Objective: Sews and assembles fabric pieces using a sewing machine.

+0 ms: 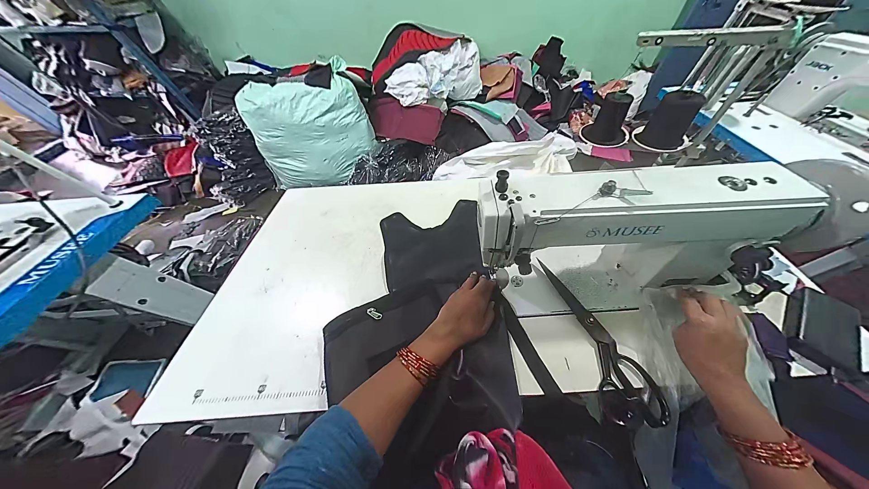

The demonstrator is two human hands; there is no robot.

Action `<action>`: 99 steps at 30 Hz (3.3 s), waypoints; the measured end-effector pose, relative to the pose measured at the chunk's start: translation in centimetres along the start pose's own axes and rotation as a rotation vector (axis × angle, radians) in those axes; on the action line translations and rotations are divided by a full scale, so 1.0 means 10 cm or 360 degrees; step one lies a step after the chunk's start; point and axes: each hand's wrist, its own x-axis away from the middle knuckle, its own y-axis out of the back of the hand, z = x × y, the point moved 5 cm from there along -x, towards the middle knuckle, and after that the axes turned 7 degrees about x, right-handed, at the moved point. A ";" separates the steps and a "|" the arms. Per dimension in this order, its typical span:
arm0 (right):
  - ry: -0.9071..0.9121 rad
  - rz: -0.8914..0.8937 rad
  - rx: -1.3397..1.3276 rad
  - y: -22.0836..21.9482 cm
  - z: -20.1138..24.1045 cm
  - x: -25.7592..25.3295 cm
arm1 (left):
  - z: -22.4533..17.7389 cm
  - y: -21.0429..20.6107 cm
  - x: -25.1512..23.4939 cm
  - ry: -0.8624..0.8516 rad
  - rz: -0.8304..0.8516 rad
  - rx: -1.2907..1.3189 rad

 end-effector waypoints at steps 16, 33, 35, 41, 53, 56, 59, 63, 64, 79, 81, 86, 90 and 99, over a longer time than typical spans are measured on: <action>-0.0049 -0.0381 -0.0122 -0.14 -0.06 0.19 | -0.06 0.00 0.03 0.0006 0.0040 -0.0031; 0.0004 -0.0339 -0.0342 -0.07 -0.06 0.24 | -0.01 0.01 0.01 -0.0024 0.0006 -0.0013; 0.0025 -0.0334 -0.0465 0.07 0.03 0.29 | -0.01 0.02 0.01 -0.0030 -0.0005 -0.0024; 0.0222 0.0573 -0.1583 0.41 0.90 0.98 | 0.00 0.00 0.01 -0.0040 -0.0045 0.0022; 0.0017 0.1937 -0.2162 -0.27 1.79 1.78 | -0.50 0.03 0.37 0.0486 0.0552 -0.0056; 0.0087 0.1935 -0.2184 -0.15 1.79 1.75 | -0.67 0.00 0.47 0.0560 0.0558 -0.0022; 0.0212 0.1781 -0.2259 0.05 1.82 1.66 | -0.74 -0.04 0.47 0.0566 0.0486 -0.0034; 0.0318 0.1706 -0.2200 0.16 1.87 1.58 | -0.81 -0.08 0.42 0.0724 0.0509 0.0103; 0.0401 0.1741 -0.2071 0.17 1.86 1.55 | -0.82 -0.07 0.41 0.0729 0.0503 0.0140; 0.0135 0.1025 -0.0824 -0.37 2.25 0.18 | -0.61 -0.03 0.47 0.0495 0.0276 0.0616; 0.0071 0.1027 -0.0875 -0.35 2.24 0.21 | -0.61 -0.03 0.47 0.0476 0.0259 0.0634; -0.0034 0.1114 -0.1106 -0.34 2.17 0.31 | -0.59 -0.01 0.49 0.0439 0.0212 0.0671; -0.0029 0.1108 -0.1238 -0.30 2.19 0.48 | -0.56 -0.02 0.50 0.0401 0.0155 0.0735; -0.0098 0.1104 -0.1403 -0.31 2.16 0.54 | -0.59 -0.06 0.45 0.0410 0.0218 0.0644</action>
